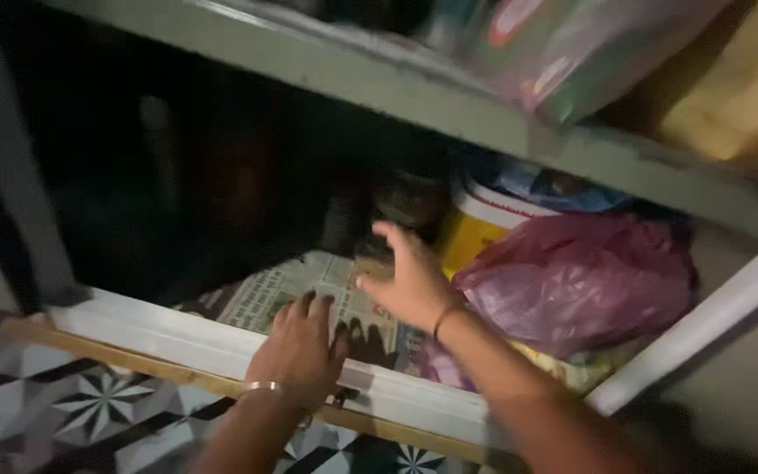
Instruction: The person sits on the floor and repeatedly takes various plastic and glass containers from a low cabinet, opens them, and places them on the floor. The person handles multiple containers one at a time, including those with colored lids and clear bodies.
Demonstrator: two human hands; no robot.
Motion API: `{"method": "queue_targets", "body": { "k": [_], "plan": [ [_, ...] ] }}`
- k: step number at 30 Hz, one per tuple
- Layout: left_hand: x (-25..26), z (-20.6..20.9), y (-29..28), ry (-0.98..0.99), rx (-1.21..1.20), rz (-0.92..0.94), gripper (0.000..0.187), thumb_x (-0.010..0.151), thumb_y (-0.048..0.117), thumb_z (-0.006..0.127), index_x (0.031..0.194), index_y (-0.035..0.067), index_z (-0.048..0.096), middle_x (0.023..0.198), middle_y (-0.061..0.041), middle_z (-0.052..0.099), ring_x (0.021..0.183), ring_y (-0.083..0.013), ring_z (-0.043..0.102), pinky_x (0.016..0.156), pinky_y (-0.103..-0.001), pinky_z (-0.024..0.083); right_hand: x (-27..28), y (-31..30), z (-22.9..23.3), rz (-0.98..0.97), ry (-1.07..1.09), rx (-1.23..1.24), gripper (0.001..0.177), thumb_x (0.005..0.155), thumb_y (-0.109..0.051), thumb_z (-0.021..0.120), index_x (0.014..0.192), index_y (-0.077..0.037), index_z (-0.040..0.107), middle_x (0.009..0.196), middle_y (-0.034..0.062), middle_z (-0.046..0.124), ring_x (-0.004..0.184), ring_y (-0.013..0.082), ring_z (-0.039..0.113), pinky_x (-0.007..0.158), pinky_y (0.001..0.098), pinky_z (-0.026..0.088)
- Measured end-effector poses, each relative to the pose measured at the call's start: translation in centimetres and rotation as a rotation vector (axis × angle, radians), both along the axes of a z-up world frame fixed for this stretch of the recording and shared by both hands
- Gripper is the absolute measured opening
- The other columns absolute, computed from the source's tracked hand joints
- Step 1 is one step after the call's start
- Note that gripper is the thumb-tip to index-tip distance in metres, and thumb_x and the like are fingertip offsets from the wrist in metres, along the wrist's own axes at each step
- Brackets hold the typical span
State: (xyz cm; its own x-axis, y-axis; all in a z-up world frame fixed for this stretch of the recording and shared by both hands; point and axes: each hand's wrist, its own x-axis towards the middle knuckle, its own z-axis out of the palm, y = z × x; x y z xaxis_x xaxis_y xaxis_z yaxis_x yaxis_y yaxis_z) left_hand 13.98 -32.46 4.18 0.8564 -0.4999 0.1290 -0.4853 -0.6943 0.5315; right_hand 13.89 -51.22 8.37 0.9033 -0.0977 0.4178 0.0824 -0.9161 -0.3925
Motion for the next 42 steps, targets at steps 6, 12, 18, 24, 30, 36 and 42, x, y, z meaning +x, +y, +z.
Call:
{"method": "queue_targets", "body": {
  "k": [6,12,18,24,30,36,42],
  "plan": [
    [3.1,-0.6,-2.7,0.170,0.075,0.081,0.071,0.094,0.048,0.058,0.152,0.015,0.033,0.156,-0.008,0.038,0.132,-0.0288,0.053,0.105,-0.045,0.049,8.2,-4.9,0.5,-0.279,0.195,-0.124,0.099,0.084,-0.040,0.075,0.163,-0.013,0.022,0.148,0.0253,0.050,0.131,0.0418,0.054,0.110,0.0480,0.044],
    [3.1,-1.5,-4.5,0.159,0.193,0.168,0.074,0.094,0.048,0.059,0.152,0.013,0.033,0.153,-0.011,0.040,0.124,-0.0261,0.059,0.095,-0.039,0.056,15.4,-10.4,-0.3,-0.214,-0.036,-0.437,0.085,0.080,-0.047,0.069,0.154,-0.017,0.043,0.149,0.0189,0.052,0.133,0.0370,0.050,0.111,0.0459,0.040],
    [3.5,-2.5,-4.9,0.037,0.133,0.183,0.067,0.091,0.040,0.058,0.149,0.013,0.039,0.154,-0.016,0.042,0.124,-0.0309,0.061,0.089,-0.037,0.058,18.8,-11.1,1.0,-0.255,0.190,-0.409,0.086,0.079,-0.051,0.069,0.153,-0.016,0.045,0.149,0.0185,0.052,0.133,0.0359,0.051,0.110,0.0454,0.041],
    [4.3,-4.4,-5.2,-0.040,0.047,0.176,0.066,0.088,0.037,0.059,0.144,0.005,0.045,0.148,-0.027,0.046,0.122,-0.0367,0.063,0.087,-0.038,0.059,22.1,-12.6,4.4,-0.229,0.247,-0.368,0.087,0.077,-0.055,0.070,0.151,-0.016,0.047,0.149,0.0180,0.052,0.134,0.0348,0.051,0.110,0.0450,0.041],
    [4.4,-5.4,-5.1,-0.194,-0.030,0.177,0.064,0.088,0.036,0.061,0.140,0.000,0.050,0.139,-0.030,0.055,0.112,-0.0401,0.068,0.076,-0.039,0.061,24.4,-14.0,4.3,-0.213,0.271,-0.329,0.089,0.076,-0.060,0.070,0.150,-0.015,0.048,0.149,0.0176,0.052,0.134,0.0337,0.052,0.110,0.0445,0.042],
    [4.3,-5.7,-5.5,-0.169,-0.038,0.209,0.071,0.082,0.036,0.067,0.142,0.003,0.050,0.143,-0.025,0.055,0.114,-0.0344,0.069,0.079,-0.037,0.061,24.5,-14.7,5.1,-0.204,0.268,-0.351,0.090,0.075,-0.064,0.071,0.148,-0.015,0.050,0.150,0.0172,0.052,0.134,0.0326,0.052,0.110,0.0441,0.043],
    [3.8,-3.9,-5.5,-0.041,0.082,0.221,0.071,0.087,0.036,0.063,0.150,0.010,0.042,0.152,-0.015,0.049,0.120,-0.0281,0.063,0.089,-0.036,0.058,22.1,-13.9,4.7,-0.184,0.314,-0.350,0.093,0.074,-0.068,0.071,0.146,-0.014,0.052,0.150,0.0168,0.052,0.134,0.0315,0.053,0.110,0.0437,0.043]
  ]
}}
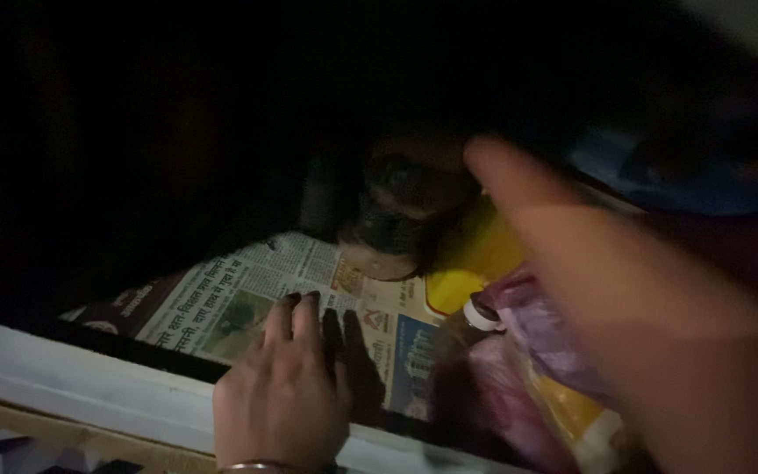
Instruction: The person sits on the floor and repeatedly takes various plastic and glass containers from a low cabinet, opens them, and places them on the floor. The person handles multiple containers one at a time, including those with colored lids and clear bodies.
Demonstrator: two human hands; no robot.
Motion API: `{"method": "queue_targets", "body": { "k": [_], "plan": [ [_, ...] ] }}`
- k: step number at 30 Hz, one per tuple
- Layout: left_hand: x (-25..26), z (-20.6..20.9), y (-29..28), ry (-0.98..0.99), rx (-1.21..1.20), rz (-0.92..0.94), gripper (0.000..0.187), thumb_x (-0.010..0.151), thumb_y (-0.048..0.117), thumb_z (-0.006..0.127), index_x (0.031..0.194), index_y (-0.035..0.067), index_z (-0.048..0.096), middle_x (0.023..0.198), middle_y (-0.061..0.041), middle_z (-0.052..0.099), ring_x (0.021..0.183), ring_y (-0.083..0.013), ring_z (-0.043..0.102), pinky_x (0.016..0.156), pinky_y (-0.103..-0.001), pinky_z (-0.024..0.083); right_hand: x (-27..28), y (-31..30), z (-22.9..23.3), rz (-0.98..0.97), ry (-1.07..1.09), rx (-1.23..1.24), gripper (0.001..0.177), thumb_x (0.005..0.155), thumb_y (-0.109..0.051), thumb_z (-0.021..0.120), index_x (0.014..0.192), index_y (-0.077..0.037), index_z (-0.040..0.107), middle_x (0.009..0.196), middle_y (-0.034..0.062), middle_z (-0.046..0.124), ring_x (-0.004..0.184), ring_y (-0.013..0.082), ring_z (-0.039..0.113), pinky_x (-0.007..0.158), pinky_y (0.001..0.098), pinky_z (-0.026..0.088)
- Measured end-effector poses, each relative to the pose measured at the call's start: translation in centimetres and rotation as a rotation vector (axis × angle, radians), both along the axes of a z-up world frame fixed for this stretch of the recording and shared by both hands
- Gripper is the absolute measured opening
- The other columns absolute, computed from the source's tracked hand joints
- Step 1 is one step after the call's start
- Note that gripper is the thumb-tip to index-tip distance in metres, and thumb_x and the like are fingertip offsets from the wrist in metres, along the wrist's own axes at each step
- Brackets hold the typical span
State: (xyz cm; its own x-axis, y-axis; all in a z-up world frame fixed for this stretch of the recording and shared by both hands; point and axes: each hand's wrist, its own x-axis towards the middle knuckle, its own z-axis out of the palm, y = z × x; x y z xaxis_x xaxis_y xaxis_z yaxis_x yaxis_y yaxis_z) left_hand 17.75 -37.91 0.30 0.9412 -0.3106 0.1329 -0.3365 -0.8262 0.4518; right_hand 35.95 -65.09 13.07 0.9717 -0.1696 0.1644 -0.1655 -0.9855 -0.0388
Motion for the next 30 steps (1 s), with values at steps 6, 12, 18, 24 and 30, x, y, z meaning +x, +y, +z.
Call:
{"method": "queue_targets", "body": {
  "k": [6,12,18,24,30],
  "plan": [
    [-0.7,1.0,0.5,0.066,0.087,-0.023,0.074,0.091,0.040,0.057,0.153,0.010,0.031,0.152,-0.016,0.044,0.130,-0.0294,0.055,0.097,-0.036,0.053,-6.6,4.2,-3.6,-0.129,0.068,0.130,0.096,0.066,-0.069,0.074,0.142,-0.012,0.060,0.150,0.0152,0.059,0.133,0.0284,0.060,0.111,0.0399,0.048],
    [-0.9,0.8,0.3,0.028,-0.039,-0.013,0.085,0.089,0.044,0.064,0.157,0.011,0.026,0.146,-0.015,0.048,0.128,-0.0312,0.054,0.100,-0.041,0.050,-16.2,10.9,-3.6,-0.276,-0.018,0.148,0.134,0.063,-0.050,0.089,0.166,-0.008,0.014,0.173,0.0259,0.007,0.135,0.0395,0.053,0.104,0.0449,0.054],
    [-2.7,1.2,0.3,-0.075,-0.125,-0.138,0.104,0.081,0.038,0.079,0.156,-0.003,0.018,0.139,-0.024,0.051,0.130,-0.0376,0.050,0.110,-0.043,0.042,-23.8,14.2,-2.7,-0.016,-0.363,0.126,0.129,0.051,-0.036,0.098,0.153,-0.009,0.023,0.149,0.0241,0.032,0.137,0.0443,0.039,0.099,0.0518,0.050],
    [-5.6,2.0,0.6,0.044,-0.403,-0.069,0.111,0.075,0.013,0.082,0.159,-0.002,0.009,0.144,-0.028,0.046,0.132,-0.0390,0.051,0.107,-0.042,0.047,-28.4,15.9,-3.3,0.169,-0.439,0.172,0.128,0.049,-0.031,0.097,0.152,-0.007,0.027,0.146,0.0255,0.039,0.135,0.0461,0.044,0.102,0.0550,0.049],
    [-8.2,2.9,1.9,0.008,-0.549,-0.083,0.125,0.065,0.012,0.089,0.157,-0.004,0.005,0.153,-0.029,0.036,0.137,-0.0372,0.044,0.107,-0.041,0.045,-32.4,17.5,-2.0,0.371,-0.568,0.082,0.123,0.047,-0.030,0.095,0.149,0.001,0.033,0.143,0.0329,0.040,0.134,0.0544,0.041,0.105,0.0598,0.042]
  ]
}}
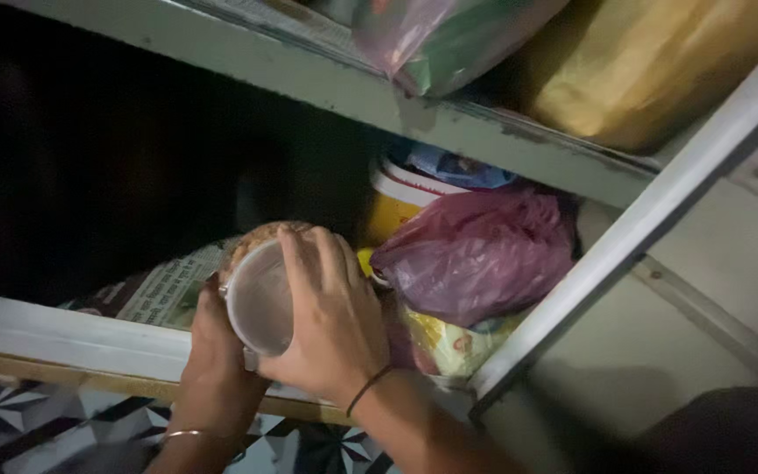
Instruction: The person sits on the floor and repeatedly takes various plastic and glass containers from a low cabinet, opens them, and places them on the floor. The person handles multiple containers one at a time, including those with colored lids and clear bodies.
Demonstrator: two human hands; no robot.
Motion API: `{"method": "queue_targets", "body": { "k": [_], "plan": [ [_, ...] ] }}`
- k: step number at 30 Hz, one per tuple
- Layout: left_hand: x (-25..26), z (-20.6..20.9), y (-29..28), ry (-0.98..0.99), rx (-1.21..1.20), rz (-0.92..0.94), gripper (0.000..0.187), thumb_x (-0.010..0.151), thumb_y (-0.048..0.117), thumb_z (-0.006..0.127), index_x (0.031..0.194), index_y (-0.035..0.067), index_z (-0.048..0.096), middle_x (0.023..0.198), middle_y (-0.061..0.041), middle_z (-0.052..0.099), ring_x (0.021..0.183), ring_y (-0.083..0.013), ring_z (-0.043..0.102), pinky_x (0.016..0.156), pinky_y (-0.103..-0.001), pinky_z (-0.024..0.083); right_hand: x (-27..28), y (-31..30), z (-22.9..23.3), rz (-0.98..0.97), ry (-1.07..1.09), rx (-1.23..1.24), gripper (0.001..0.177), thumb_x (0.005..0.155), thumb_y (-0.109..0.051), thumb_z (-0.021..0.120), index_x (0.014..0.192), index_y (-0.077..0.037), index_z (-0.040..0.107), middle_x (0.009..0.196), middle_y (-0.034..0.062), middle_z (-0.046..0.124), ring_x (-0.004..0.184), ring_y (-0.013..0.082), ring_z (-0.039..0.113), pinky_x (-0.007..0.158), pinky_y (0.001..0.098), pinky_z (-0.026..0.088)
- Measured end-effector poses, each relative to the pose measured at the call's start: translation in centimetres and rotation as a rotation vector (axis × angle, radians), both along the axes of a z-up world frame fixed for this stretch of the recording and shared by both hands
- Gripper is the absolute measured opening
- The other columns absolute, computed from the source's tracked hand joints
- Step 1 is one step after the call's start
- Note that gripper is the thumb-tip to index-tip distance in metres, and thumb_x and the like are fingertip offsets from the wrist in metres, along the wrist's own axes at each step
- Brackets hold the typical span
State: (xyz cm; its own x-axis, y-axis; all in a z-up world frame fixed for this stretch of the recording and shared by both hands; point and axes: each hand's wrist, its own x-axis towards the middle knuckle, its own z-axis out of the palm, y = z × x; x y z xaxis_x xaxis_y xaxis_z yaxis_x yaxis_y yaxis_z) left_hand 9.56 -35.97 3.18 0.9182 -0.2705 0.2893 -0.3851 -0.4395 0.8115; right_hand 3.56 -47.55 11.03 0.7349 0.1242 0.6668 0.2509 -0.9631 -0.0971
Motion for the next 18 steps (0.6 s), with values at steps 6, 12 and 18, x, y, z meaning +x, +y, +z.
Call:
{"method": "queue_targets", "body": {
  "k": [6,12,18],
  "plan": [
    [-4.1,2.2,2.4,-0.116,-0.159,0.035,0.119,0.067,0.005,0.087,0.158,-0.005,0.011,0.141,-0.027,0.044,0.133,-0.0380,0.050,0.106,-0.043,0.045,-4.4,2.2,2.9,0.085,-0.003,0.004,0.112,0.055,-0.027,0.090,0.152,-0.003,0.037,0.144,0.0250,0.044,0.139,0.0469,0.046,0.112,0.0565,0.042],
    [-9.1,3.3,8.0,-0.195,-0.189,0.067,0.134,0.053,0.013,0.094,0.155,-0.007,0.010,0.146,-0.027,0.044,0.129,-0.0355,0.054,0.099,-0.040,0.050,-8.7,6.5,5.2,0.188,-0.177,-0.120,0.118,0.047,-0.030,0.090,0.149,-0.001,0.037,0.140,0.0269,0.043,0.133,0.0482,0.043,0.106,0.0617,0.037],
    [-14.2,4.1,14.9,-0.277,-0.301,-0.140,0.116,0.071,0.009,0.083,0.161,-0.006,0.013,0.148,-0.024,0.051,0.131,-0.0291,0.060,0.101,-0.038,0.053,-12.6,10.5,6.7,0.245,0.025,0.057,0.118,0.054,-0.033,0.088,0.155,0.000,0.037,0.143,0.0263,0.045,0.136,0.0457,0.047,0.108,0.0522,0.046]
  ]
}}
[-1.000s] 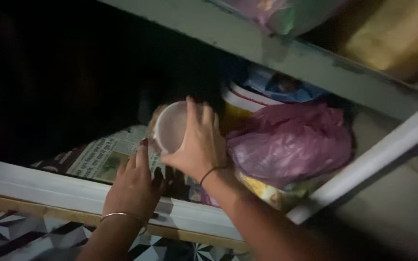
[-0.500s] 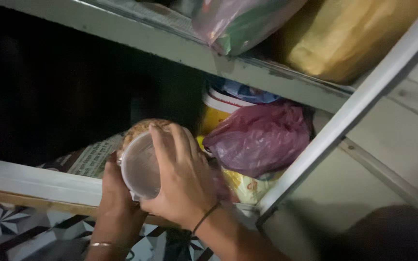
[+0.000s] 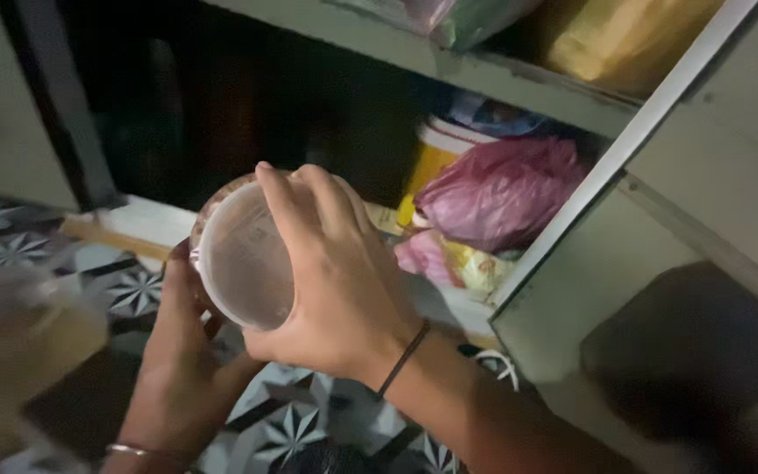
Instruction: The person sits on the floor and repeatedly takes various plastic and glass containers from a low cabinet, opens them, and places them on the floor. The person handles multiple containers one at a time, including those with colored lids and clear bodies.
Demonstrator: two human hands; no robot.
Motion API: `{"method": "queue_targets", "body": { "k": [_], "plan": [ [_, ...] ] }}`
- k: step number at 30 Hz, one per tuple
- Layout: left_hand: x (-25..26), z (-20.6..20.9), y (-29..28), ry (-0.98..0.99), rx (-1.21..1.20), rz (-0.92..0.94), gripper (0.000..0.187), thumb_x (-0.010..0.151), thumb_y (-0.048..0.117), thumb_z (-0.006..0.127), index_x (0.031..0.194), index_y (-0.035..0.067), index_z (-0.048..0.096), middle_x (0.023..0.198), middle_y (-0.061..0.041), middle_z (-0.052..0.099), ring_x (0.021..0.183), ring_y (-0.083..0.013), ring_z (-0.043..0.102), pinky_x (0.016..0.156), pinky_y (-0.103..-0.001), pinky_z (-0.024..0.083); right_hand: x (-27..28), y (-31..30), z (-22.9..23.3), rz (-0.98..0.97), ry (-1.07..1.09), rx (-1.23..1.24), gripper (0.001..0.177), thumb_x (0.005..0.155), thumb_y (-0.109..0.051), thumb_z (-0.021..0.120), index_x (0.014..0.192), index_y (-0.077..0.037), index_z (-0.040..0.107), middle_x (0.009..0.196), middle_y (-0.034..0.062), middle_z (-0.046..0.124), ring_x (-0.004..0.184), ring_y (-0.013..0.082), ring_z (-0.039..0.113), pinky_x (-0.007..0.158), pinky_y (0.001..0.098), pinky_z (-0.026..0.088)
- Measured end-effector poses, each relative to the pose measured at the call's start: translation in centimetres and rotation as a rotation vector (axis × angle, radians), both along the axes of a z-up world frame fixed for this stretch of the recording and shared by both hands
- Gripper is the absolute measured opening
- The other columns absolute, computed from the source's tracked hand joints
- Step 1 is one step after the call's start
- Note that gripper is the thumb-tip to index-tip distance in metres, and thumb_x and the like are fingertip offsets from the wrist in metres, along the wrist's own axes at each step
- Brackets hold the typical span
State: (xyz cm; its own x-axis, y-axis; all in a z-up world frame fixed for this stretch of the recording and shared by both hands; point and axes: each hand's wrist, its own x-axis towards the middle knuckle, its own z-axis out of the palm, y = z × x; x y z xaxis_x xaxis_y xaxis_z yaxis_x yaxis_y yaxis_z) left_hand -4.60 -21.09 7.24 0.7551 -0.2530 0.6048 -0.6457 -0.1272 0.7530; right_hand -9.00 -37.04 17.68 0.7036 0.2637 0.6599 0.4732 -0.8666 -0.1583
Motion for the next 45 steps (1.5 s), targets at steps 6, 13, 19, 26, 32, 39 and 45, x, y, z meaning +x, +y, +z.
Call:
{"method": "queue_targets", "body": {
  "k": [6,13,19,26,32,39,45],
  "plan": [
    [-4.6,-1.0,7.8,0.319,0.298,0.059,0.125,0.062,0.021,0.096,0.162,0.005,0.021,0.128,-0.014,0.064,0.112,-0.0236,0.070,0.088,-0.037,0.059,-3.7,4.7,-1.4,0.011,0.277,0.141,0.125,0.053,-0.042,0.089,0.156,0.003,0.036,0.144,0.0282,0.045,0.133,0.0461,0.048,0.101,0.0488,0.048],
    [-10.7,-4.7,15.7,0.027,0.269,0.192,0.126,0.057,0.034,0.098,0.156,-0.003,0.029,0.121,-0.017,0.070,0.112,-0.0216,0.070,0.090,-0.036,0.054,-6.5,11.4,-5.1,0.063,0.493,0.229,0.127,0.047,-0.047,0.089,0.152,0.006,0.040,0.139,0.0240,0.050,0.128,0.0398,0.052,0.103,0.0433,0.048],
    [-13.4,-6.3,23.4,0.665,0.385,0.230,0.135,0.053,0.036,0.105,0.165,0.017,0.031,0.119,-0.009,0.074,0.107,-0.0208,0.076,0.094,-0.034,0.059,-8.3,19.1,-8.3,0.147,0.577,0.277,0.123,0.047,-0.045,0.087,0.151,0.004,0.044,0.134,0.0203,0.055,0.127,0.0381,0.055,0.101,0.0424,0.049],
    [-15.0,-8.1,28.8,0.614,0.194,0.270,0.129,0.052,0.028,0.103,0.160,0.014,0.033,0.125,-0.010,0.071,0.116,-0.0181,0.073,0.097,-0.036,0.058,-7.2,24.8,-9.7,0.229,0.593,0.181,0.122,0.048,-0.046,0.085,0.150,0.005,0.044,0.138,0.0231,0.053,0.130,0.0399,0.053,0.102,0.0432,0.049],
    [-14.7,-10.2,31.6,0.720,0.416,0.416,0.129,0.056,0.034,0.105,0.162,0.017,0.032,0.125,-0.009,0.071,0.117,-0.0170,0.071,0.105,-0.034,0.059,-5.6,25.4,-11.7,0.414,0.488,0.266,0.137,0.053,-0.055,0.094,0.158,0.008,0.032,0.155,0.0261,0.046,0.144,0.0394,0.047,0.116,0.0436,0.041],
    [-13.9,-7.8,35.3,0.235,0.350,0.278,0.128,0.058,0.035,0.100,0.157,-0.003,0.028,0.157,-0.022,0.042,0.142,-0.0300,0.046,0.109,-0.041,0.043,-5.0,22.8,-16.3,0.577,0.625,0.473,0.137,0.055,-0.043,0.100,0.161,0.004,0.029,0.164,0.0233,0.042,0.153,0.0326,0.042,0.124,0.0444,0.034],
    [-10.6,-2.7,32.9,0.174,0.635,0.228,0.130,0.047,0.042,0.101,0.152,-0.002,0.038,0.159,-0.025,0.038,0.144,-0.0357,0.038,0.112,-0.043,0.036,-4.7,24.8,-18.8,0.642,0.632,0.749,0.132,0.058,-0.035,0.099,0.162,0.001,0.027,0.163,0.0172,0.045,0.153,0.0284,0.045,0.126,0.0416,0.035]
  ]
}}
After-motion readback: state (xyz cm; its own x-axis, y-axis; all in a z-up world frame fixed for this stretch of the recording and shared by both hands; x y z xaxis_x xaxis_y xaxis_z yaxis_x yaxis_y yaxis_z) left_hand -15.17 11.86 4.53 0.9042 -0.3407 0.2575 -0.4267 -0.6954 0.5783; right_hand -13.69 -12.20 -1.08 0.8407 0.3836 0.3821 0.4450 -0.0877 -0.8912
